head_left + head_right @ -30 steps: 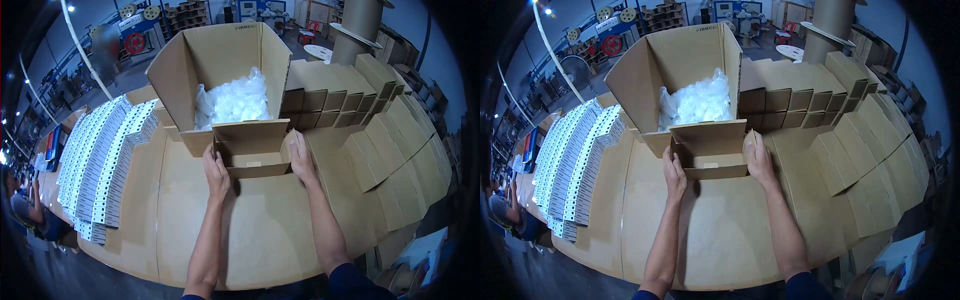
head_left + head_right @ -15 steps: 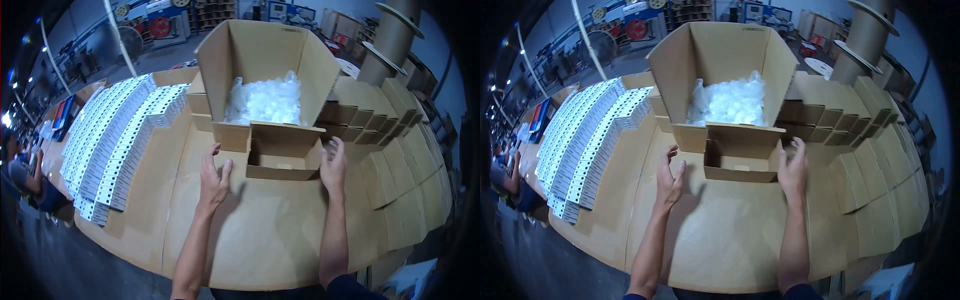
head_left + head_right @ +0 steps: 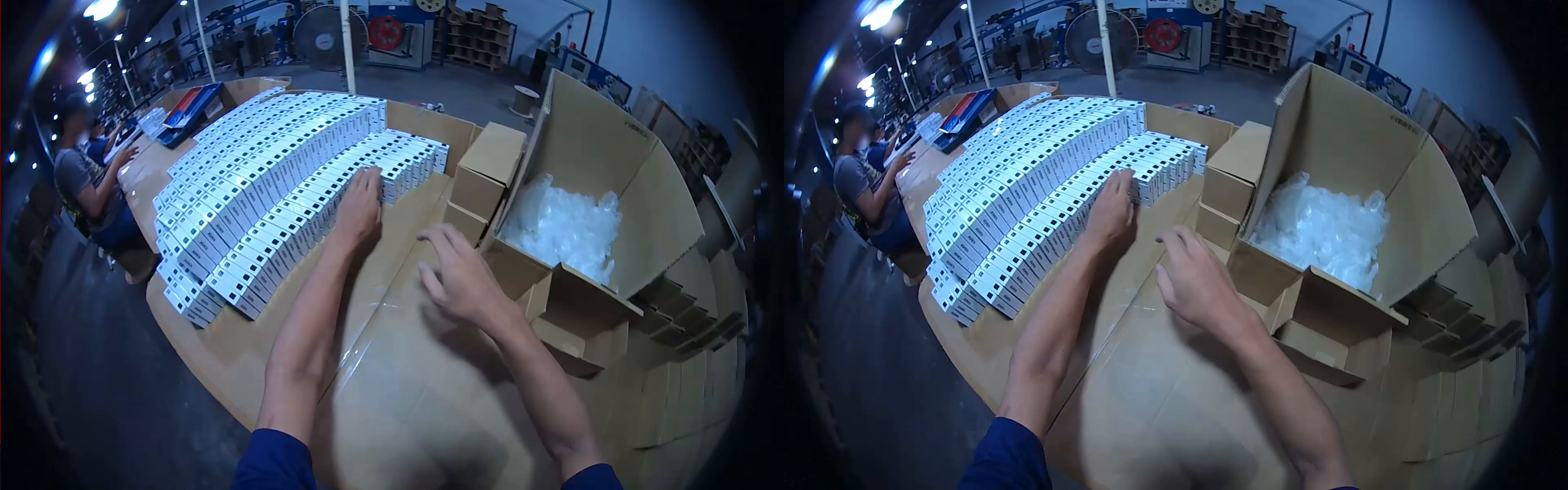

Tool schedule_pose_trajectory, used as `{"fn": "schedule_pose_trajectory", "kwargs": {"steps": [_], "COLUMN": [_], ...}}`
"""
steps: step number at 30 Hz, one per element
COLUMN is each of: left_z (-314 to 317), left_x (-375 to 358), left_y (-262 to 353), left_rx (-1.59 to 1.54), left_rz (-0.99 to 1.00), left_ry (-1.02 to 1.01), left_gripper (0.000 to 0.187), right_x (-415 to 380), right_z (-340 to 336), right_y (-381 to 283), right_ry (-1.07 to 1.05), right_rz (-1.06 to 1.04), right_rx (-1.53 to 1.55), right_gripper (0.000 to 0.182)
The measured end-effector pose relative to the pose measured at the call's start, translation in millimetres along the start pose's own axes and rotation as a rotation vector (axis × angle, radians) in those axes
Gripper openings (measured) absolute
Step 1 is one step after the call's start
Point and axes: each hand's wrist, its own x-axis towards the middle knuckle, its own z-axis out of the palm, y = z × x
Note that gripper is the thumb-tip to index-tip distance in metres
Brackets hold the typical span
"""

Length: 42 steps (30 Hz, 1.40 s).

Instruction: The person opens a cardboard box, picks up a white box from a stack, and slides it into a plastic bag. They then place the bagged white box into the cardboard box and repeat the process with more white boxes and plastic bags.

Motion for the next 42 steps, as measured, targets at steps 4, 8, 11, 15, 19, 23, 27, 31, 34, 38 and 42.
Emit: {"fn": "schedule_pose_trajectory", "kwargs": {"steps": [4, 8, 11, 15, 19, 23, 27, 31, 34, 38, 42], "left_z": [14, 6, 1, -1, -27, -76, -128, -156, -133, -24, 73], "left_x": [-4, -11, -11, -21, -26, -32, -34, -23, 16, 93, 147], "left_y": [-9, -3, -8, -6, 36, 90, 164, 241, 280, 297, 284], "left_rx": [0.115, 0.182, 0.225, 0.223, -0.019, -0.226, -0.218, -0.543, -0.589, -0.386, -0.218], "left_rz": [0.073, 0.101, 0.08, 0.046, -0.044, -0.101, 0.225, 0.306, 0.302, 0.398, 0.079], "left_ry": [-0.024, 0.11, 0.051, 0.1, 0.258, 0.299, 0.401, 0.117, 0.047, 0.119, -0.223], "left_gripper": [0.057, 0.048, 0.039, 0.022, 0.025, 0.03, 0.041, 0.033, 0.015, 0.036, 0.035], "right_x": [63, 83, 74, 78, 71, 50, 5, -50, -87, -99, -98], "right_z": [21, 28, 30, 20, 26, 1, -49, -113, -161, -212, -225], "right_y": [15, 38, 41, 39, 34, 1, -20, -7, 26, 76, 86], "right_ry": [0.232, 0.144, 0.084, -0.023, 0.098, 0.265, 0.161, 0.088, 0.305, 0.455, 0.524], "right_rz": [0.01, 0.391, 0.32, 0.365, 0.313, 0.186, 0.209, 0.331, 0.413, 0.472, 0.394], "right_rx": [-0.387, -0.593, -0.665, -0.644, -0.594, -0.021, 0.663, 0.91, 0.683, 0.174, -0.09], "right_gripper": [0.06, 0.078, 0.083, 0.088, 0.086, 0.068, 0.041, 0.02, 0.023, 0.026, 0.031]}}
